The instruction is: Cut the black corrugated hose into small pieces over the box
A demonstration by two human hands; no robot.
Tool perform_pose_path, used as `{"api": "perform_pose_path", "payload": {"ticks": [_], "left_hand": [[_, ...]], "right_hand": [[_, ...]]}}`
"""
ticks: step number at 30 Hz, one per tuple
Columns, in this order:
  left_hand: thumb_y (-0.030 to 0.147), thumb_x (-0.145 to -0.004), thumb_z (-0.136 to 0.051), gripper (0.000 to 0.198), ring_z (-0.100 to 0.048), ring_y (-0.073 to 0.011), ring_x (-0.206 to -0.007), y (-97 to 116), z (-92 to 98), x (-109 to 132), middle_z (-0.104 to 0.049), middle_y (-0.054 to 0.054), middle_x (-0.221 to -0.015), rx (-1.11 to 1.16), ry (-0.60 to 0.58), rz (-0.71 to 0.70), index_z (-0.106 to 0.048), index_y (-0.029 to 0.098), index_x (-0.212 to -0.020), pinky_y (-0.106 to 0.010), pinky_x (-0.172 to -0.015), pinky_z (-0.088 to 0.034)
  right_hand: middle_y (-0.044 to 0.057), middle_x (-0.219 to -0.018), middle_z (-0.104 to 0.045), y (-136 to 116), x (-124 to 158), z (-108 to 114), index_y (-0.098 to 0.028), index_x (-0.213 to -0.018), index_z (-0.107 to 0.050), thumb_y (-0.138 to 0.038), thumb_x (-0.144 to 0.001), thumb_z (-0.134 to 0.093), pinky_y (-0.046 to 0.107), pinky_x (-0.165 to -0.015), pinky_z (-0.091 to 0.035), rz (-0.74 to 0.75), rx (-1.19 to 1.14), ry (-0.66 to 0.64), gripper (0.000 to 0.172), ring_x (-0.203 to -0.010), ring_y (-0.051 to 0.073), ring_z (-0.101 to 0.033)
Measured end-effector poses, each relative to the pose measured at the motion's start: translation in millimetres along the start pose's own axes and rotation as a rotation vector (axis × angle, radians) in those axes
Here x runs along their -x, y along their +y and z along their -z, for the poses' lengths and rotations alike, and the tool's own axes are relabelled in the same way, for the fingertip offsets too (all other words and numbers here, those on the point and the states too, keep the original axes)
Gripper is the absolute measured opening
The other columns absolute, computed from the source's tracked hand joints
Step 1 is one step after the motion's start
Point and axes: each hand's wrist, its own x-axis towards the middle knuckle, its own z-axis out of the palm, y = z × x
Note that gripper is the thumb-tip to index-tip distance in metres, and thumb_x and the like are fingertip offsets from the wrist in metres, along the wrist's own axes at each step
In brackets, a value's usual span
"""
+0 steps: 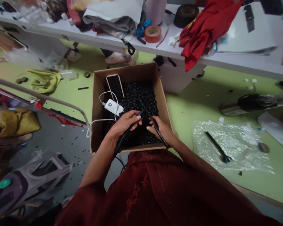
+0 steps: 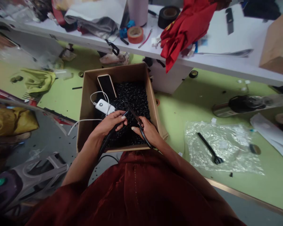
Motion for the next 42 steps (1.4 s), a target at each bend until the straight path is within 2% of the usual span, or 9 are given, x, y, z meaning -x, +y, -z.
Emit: {"api": "perform_pose_path", "payload": {"ticks": [2,4,13,27,30,35,42], "left_hand": [[0.035,-0.079,-0.065,0.026,-0.043,-0.0026,-0.043,0.7,-0.3,0.4,-0.060,0.000,-0.071,-0.012,-0.002,-0.011,-0.056,0.012,-0.088,-0.017,-0.038,-0.028],[0.035,-0.078,-0.065,0.025,-0.043,-0.0024,-0.043,0.1,0.0,0.4,-0.060,0.000,-0.071,-0.017,0.011,-0.023,-0.057,0.013,-0.086,-0.017,-0.038,-0.029],[0.036,-0.076,-0.067,0.044,-0.041,-0.0025,-0.044,-2.2,1.1,0.0,-0.060,0.001,-0.071,-0.020,0.111,-0.016,-0.062,0.012,-0.113,-0.018,-0.039,-0.028],[0.038,-0.078,-0.065,0.047,-0.041,-0.0033,-0.046,-2.0,1.2,-0.2,-0.059,0.000,-0.071,-0.119,0.121,-0.024,-0.062,0.014,-0.118,-0.018,-0.040,-0.030],[0.039,-0.080,-0.062,0.044,-0.041,-0.0034,-0.047,-2.7,2.6,-1.0,-0.058,0.000,-0.072,-0.171,0.100,-0.038,-0.063,0.015,-0.117,-0.017,-0.040,-0.030],[0.037,-0.083,-0.058,0.040,-0.041,-0.0033,-0.047,-3.3,3.4,-1.2,-0.058,0.000,-0.074,-0.245,0.078,-0.048,-0.064,0.016,-0.116,-0.017,-0.041,-0.031],[0.034,-0.083,-0.057,0.036,-0.040,-0.0038,-0.047,-3.3,4.3,-1.0,-0.057,-0.001,-0.072,-0.279,0.107,-0.040,-0.066,0.015,-0.112,-0.017,-0.040,-0.030]], "right_hand": [[0.009,-0.103,-0.061,0.6,0.2,-0.6,-0.020,-0.122,-0.046,-0.044,-0.081,-0.055,0.039,-0.080,-0.048,-0.003,0.005,-0.021,0.048,-0.086,0.022,-0.060],[0.010,-0.106,-0.061,0.8,0.4,-1.2,-0.020,-0.124,-0.046,-0.044,-0.081,-0.056,0.040,-0.082,-0.048,-0.012,0.011,-0.038,0.051,-0.090,0.023,-0.060],[0.013,-0.113,-0.061,-2.4,0.2,-0.2,-0.018,-0.129,-0.045,-0.045,-0.077,-0.059,0.042,-0.085,-0.047,-0.059,-0.007,-0.074,0.060,-0.096,0.026,-0.061],[0.017,-0.122,-0.057,-7.9,-1.7,4.0,-0.015,-0.132,-0.042,-0.048,-0.075,-0.062,0.042,-0.089,-0.045,-0.107,-0.023,-0.135,0.068,-0.102,0.027,-0.059],[0.014,-0.116,-0.059,-8.9,-1.7,4.3,-0.017,-0.128,-0.044,-0.046,-0.077,-0.060,0.040,-0.085,-0.046,-0.082,0.011,-0.121,0.061,-0.096,0.025,-0.060],[0.010,-0.097,-0.062,-7.7,-1.3,4.3,-0.018,-0.117,-0.052,-0.040,-0.083,-0.053,0.037,-0.078,-0.045,-0.004,0.091,-0.073,0.040,-0.087,0.023,-0.059],[0.003,-0.082,-0.061,-4.6,-0.8,3.0,-0.022,-0.101,-0.054,-0.028,-0.081,-0.050,0.030,-0.070,-0.041,0.005,0.158,-0.039,0.021,-0.074,0.018,-0.056]]}}
